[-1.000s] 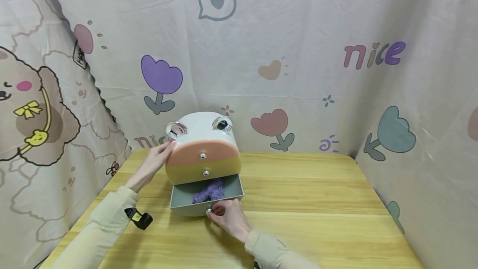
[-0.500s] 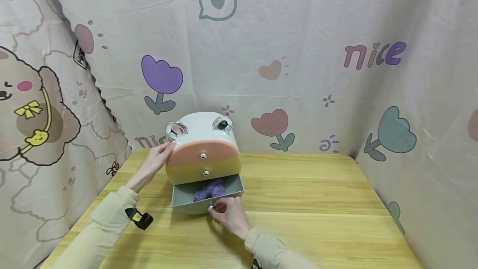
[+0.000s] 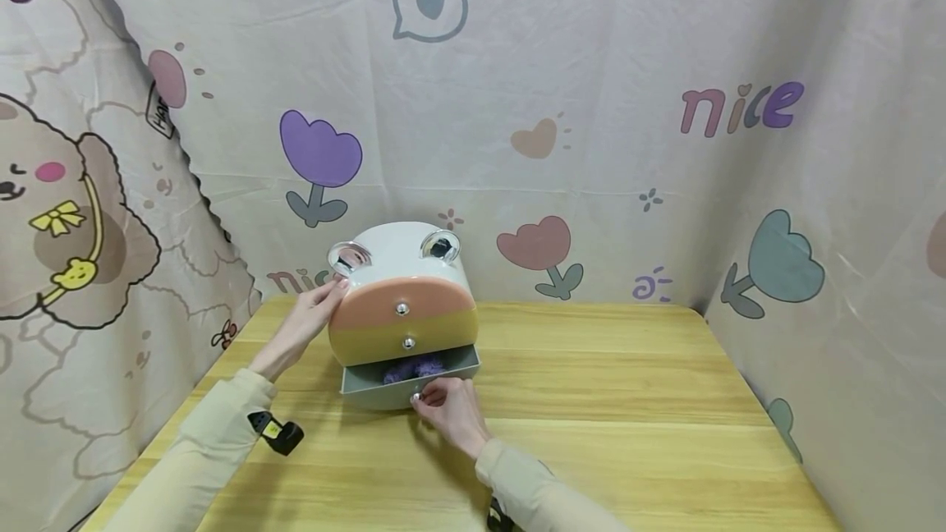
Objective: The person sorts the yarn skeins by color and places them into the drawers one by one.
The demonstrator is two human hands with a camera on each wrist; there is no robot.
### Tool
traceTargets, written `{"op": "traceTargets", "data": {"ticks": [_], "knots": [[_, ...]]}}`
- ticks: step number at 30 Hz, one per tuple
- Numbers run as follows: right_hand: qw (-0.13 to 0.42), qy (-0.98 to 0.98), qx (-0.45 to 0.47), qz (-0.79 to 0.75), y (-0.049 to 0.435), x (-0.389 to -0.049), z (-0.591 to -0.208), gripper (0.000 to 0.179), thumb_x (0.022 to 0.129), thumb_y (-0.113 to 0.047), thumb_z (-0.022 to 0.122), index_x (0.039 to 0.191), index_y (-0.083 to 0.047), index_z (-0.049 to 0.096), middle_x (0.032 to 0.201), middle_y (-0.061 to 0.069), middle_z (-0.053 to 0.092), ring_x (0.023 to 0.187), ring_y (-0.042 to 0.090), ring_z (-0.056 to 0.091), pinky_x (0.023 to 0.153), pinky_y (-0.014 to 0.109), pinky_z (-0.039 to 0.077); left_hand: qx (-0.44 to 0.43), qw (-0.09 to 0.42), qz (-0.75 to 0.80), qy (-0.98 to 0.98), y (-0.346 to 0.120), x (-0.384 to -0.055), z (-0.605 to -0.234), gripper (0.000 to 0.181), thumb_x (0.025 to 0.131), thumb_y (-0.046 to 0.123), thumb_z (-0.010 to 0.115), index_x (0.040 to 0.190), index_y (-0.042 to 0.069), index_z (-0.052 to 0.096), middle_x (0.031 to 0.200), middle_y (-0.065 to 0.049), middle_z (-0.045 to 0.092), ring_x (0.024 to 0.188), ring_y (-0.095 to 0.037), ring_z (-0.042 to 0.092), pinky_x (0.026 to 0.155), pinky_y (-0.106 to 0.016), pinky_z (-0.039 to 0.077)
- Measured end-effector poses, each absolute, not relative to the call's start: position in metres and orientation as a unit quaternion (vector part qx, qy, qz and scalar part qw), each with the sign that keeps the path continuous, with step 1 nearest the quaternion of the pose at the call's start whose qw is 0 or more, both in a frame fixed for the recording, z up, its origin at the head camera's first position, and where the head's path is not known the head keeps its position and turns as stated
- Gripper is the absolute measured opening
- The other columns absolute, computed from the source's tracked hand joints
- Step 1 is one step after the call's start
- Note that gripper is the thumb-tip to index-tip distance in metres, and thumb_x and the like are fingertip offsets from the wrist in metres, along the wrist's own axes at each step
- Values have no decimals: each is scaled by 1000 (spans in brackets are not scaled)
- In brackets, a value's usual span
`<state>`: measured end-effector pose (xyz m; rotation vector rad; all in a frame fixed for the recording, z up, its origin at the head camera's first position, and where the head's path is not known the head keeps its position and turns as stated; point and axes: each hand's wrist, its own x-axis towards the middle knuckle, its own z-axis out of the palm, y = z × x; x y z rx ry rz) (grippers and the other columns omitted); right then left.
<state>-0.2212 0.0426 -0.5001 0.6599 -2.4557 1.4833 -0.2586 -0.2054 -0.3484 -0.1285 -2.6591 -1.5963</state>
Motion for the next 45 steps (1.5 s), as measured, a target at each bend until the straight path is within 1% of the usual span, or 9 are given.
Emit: {"op": "traceTargets", "data": {"ticks": [7, 14, 23, 30, 45], "knots": [[107, -825, 214, 513, 36, -229, -499, 10, 82, -9, 81, 83, -2, 75, 79, 13, 78, 67, 17, 75, 62, 13, 57, -37, 17, -515, -856, -206, -258, -348, 69, 108, 45, 38, 157, -2, 25, 168, -12, 18, 157, -35, 13, 129, -48, 17], [106, -828, 205, 511, 31, -239, -499, 8, 83, -10, 81, 83, -4, 76, 81, 11, 78, 69, 15, 75, 64, 13, 57, -39, 19, -514, -857, -205, -258, -348, 70, 108, 45, 38, 156, -3, 24, 167, -16, 18, 156, -39, 16, 128, -50, 19], [110, -827, 191, 517, 27, -250, -499, 9, 81, -8, 81, 84, -1, 76, 81, 13, 78, 68, 18, 75, 63, 14, 57, -40, 16, -511, -858, -206, -258, -348, 69, 108, 45, 38, 156, -2, 25, 168, -12, 18, 157, -35, 14, 130, -48, 17], [96, -823, 179, 531, 26, -253, -497, 11, 81, -8, 81, 85, 0, 75, 82, 16, 77, 69, 19, 74, 63, 14, 57, -41, 23, -515, -856, -205, -259, -348, 67, 108, 43, 39, 155, -4, 27, 167, -14, 20, 156, -36, 16, 129, -48, 18], [107, -823, 176, 529, 23, -256, -497, 10, 82, -8, 81, 82, 0, 75, 80, 15, 77, 69, 21, 75, 62, 14, 57, -37, 21, -518, -854, -204, -257, -347, 67, 108, 42, 41, 155, -3, 27, 167, -12, 19, 157, -35, 14, 130, -48, 16]]}}
